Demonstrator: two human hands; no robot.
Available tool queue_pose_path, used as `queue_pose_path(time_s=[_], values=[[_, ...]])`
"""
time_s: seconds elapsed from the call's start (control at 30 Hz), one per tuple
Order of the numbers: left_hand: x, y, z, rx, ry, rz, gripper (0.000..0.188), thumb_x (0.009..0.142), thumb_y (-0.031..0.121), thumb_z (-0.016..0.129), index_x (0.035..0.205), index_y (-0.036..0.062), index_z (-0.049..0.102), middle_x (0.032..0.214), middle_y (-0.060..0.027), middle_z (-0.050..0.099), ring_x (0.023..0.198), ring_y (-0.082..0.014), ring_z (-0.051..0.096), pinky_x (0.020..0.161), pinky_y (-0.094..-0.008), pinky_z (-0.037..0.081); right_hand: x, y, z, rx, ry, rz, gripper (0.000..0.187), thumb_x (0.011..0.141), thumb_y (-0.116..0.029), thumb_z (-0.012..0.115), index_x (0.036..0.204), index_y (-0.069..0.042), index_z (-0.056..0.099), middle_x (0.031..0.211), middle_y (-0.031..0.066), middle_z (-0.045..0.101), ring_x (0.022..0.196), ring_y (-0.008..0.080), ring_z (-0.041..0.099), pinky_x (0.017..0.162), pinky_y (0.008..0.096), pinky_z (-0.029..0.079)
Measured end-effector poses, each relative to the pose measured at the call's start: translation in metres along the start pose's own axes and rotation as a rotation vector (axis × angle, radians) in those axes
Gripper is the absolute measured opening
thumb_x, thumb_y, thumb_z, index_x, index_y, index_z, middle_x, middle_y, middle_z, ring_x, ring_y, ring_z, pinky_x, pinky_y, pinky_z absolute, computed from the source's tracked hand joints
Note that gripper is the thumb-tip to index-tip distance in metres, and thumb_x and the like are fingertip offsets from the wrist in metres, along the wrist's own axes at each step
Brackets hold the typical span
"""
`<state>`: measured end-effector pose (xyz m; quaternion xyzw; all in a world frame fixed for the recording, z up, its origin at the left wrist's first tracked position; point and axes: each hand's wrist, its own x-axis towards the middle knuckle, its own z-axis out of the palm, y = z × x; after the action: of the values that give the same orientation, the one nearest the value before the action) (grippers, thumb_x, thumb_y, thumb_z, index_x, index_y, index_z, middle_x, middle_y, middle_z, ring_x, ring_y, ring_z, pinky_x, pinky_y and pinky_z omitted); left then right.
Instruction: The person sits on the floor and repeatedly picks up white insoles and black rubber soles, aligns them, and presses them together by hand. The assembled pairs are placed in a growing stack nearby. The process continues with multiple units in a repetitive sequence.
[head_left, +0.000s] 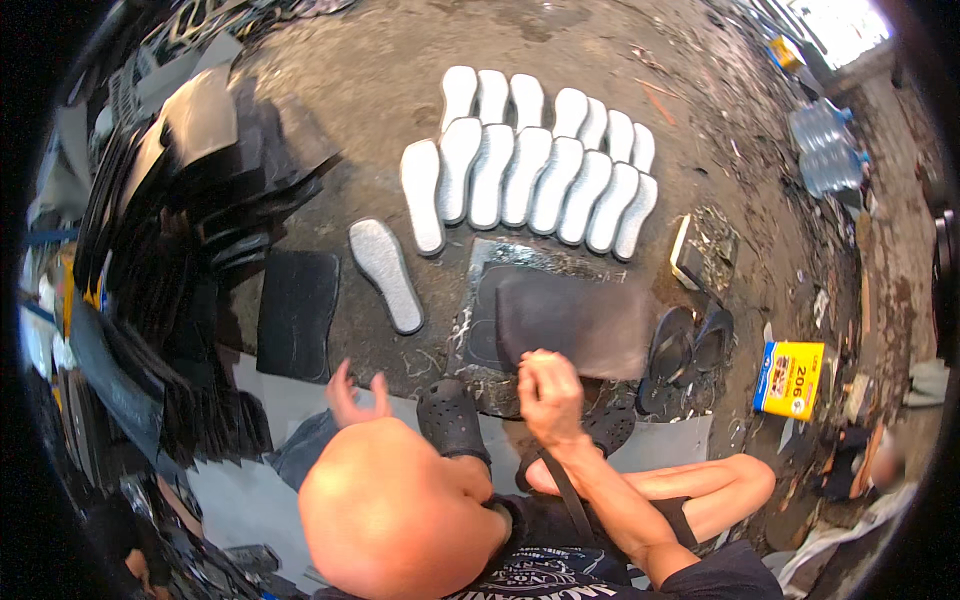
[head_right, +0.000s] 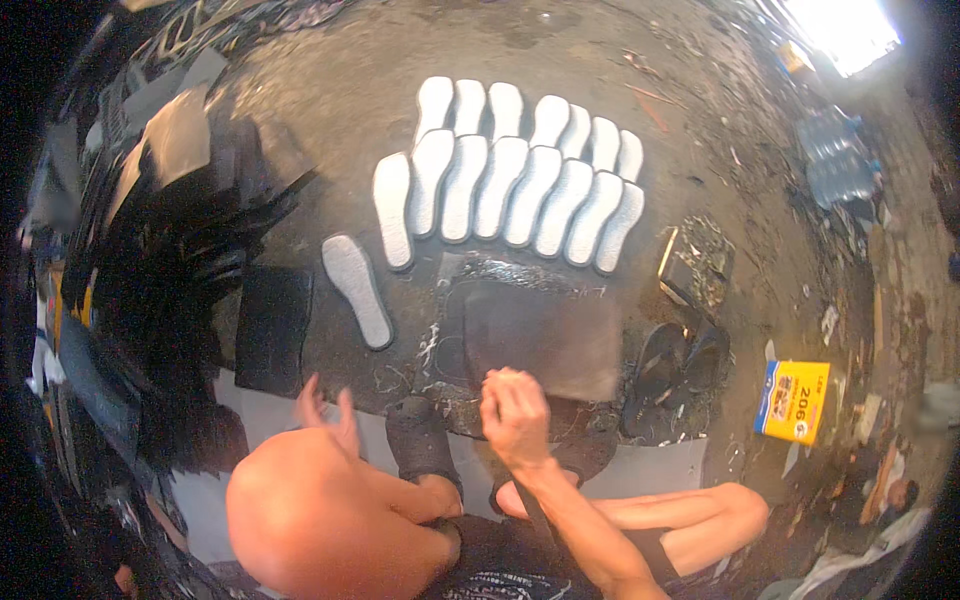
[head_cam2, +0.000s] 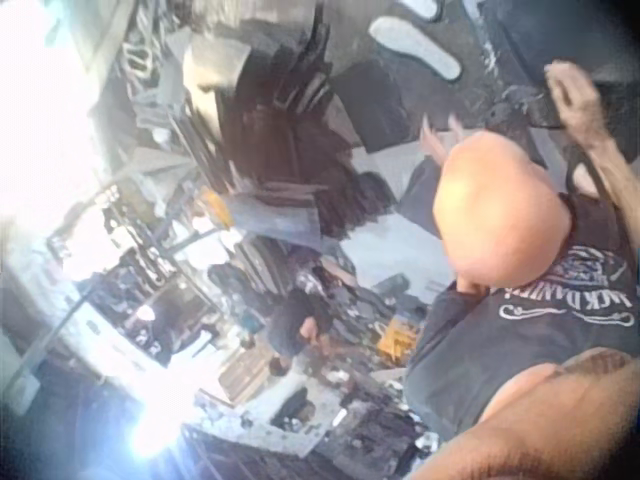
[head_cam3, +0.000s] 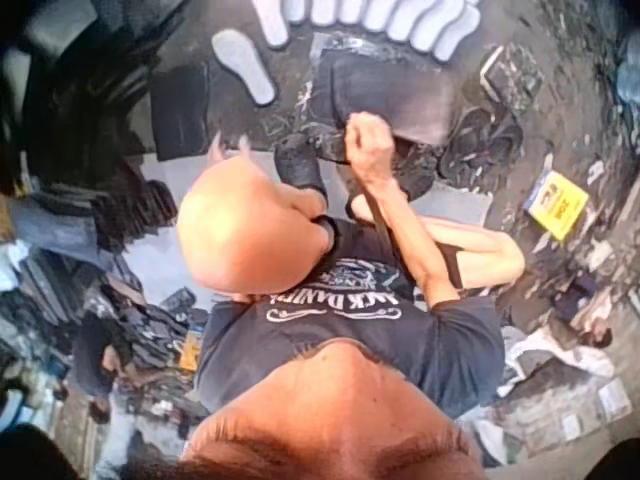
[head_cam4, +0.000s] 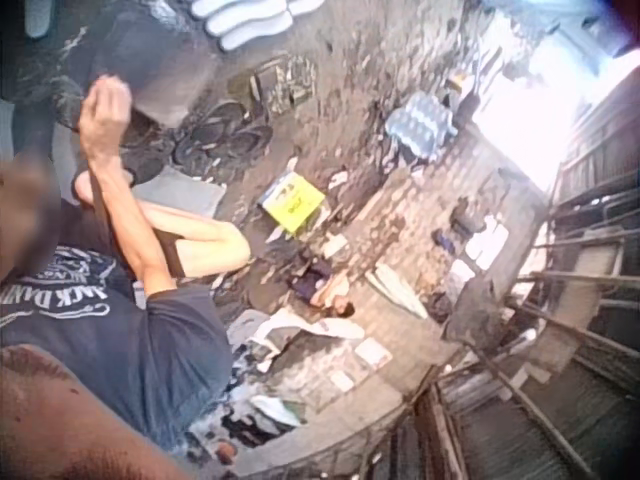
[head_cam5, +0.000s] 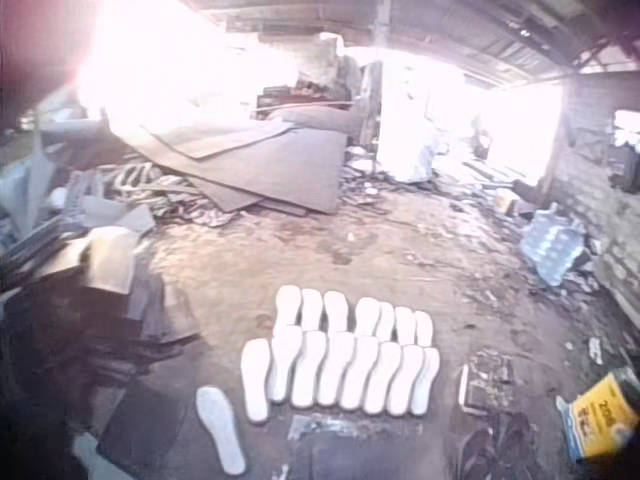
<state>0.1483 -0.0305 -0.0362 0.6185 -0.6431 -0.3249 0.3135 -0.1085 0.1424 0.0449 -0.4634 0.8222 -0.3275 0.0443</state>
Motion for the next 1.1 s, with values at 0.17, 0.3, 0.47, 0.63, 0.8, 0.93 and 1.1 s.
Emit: queue_pose_path(time_s=[0.17, 0.3, 0.47, 0.63, 0.8, 0.93, 1.1], values=[[0.064, 0.055, 0.101, 0.31, -0.092, 0.03, 0.116, 0.081, 0.045, 0.098, 0.165, -0.0034, 0.034, 0.148, -0.0327, 0.048, 0.14, -0.0478, 0.046, 0.118, -0.0587, 0.04, -0.009, 0.005, 0.031, 0.155, -0.03, 0.112, 0.017, 0.099, -0.019, 0.078, 0.108, -0.005, 0.081, 0.12, 0.0126, 0.076, 0.12, 0.0346, 0.068, 0.103, 0.0498, 0.053], [0.081, 0.034, 0.116, 0.245, -0.089, 0.055, 0.109, 0.074, 0.036, 0.099, 0.158, -0.0043, 0.043, 0.137, -0.0297, 0.054, 0.133, -0.0499, 0.051, 0.116, -0.0578, 0.041, 0.002, 0.016, 0.026, 0.239, -0.096, 0.201, 0.018, 0.098, -0.022, 0.079, 0.104, -0.006, 0.084, 0.12, 0.0106, 0.076, 0.114, 0.0322, 0.067, 0.102, 0.0468, 0.05], [0.086, 0.051, 0.073, -0.651, -0.353, -0.577, 0.063, 0.092, 0.019, 0.086, 0.148, 0.0018, 0.061, 0.13, -0.0084, 0.066, 0.117, -0.0182, 0.062, 0.097, -0.0362, 0.05, 0.004, 0.008, 0.021, 0.277, -0.057, 0.298, 0.031, 0.088, -0.023, 0.09, 0.103, -0.002, 0.073, 0.116, 0.0143, 0.07, 0.111, 0.0344, 0.067, 0.102, 0.0458, 0.052], [0.043, 0.126, 0.03, -1.042, -0.834, -0.44, 0.079, 0.09, 0.019, 0.083, 0.161, 0.0033, 0.051, 0.144, -0.0031, 0.063, 0.133, -0.0229, 0.061, 0.117, -0.0448, 0.045, 0.02, 0.019, -0.001, 0.48, -0.004, 0.45, 0.018, 0.104, -0.019, 0.079, 0.11, -0.003, 0.073, 0.103, 0.0046, 0.071, 0.085, 0.0139, 0.066, 0.079, 0.0302, 0.055], [0.011, 0.17, 0.049, -0.934, -1.24, -0.318, 0.085, 0.084, 0.005, 0.087, 0.161, 0.0024, 0.05, 0.148, -0.0084, 0.062, 0.141, -0.023, 0.058, 0.121, -0.0432, 0.045, 0.045, 0.046, -0.063, 1.142, -0.213, 0.794, 0.044, 0.115, -0.042, 0.063, 0.142, -0.008, 0.063, 0.122, 0.0066, 0.073, 0.097, 0.0133, 0.07, 0.084, 0.0294, 0.057], [0.014, 0.198, 0.069, -0.752, -1.577, -0.338, 0.088, 0.081, 0.0, 0.088, 0.161, 0.0038, 0.051, 0.147, -0.0054, 0.062, 0.139, -0.0199, 0.057, 0.122, -0.0399, 0.045, 0.021, 0.054, -0.082, 1.056, -0.174, 0.666, 0.07, 0.112, -0.043, 0.068, 0.167, -0.011, 0.039, 0.144, 0.0131, 0.064, 0.108, 0.0183, 0.072, 0.092, 0.0332, 0.059], [0.031, 0.169, 0.08, -0.229, -1.584, -0.459, 0.051, 0.097, 0.024, 0.078, 0.143, 0.0026, 0.073, 0.139, -0.0061, 0.063, 0.133, -0.0212, 0.058, 0.124, -0.0357, 0.036, 0.03, 0.06, -0.118, 1.023, 0.046, 0.594, 0.07, 0.111, -0.029, 0.072, 0.17, -0.012, 0.039, 0.15, 0.0125, 0.062, 0.118, 0.0154, 0.067, 0.089, 0.0326, 0.062]])
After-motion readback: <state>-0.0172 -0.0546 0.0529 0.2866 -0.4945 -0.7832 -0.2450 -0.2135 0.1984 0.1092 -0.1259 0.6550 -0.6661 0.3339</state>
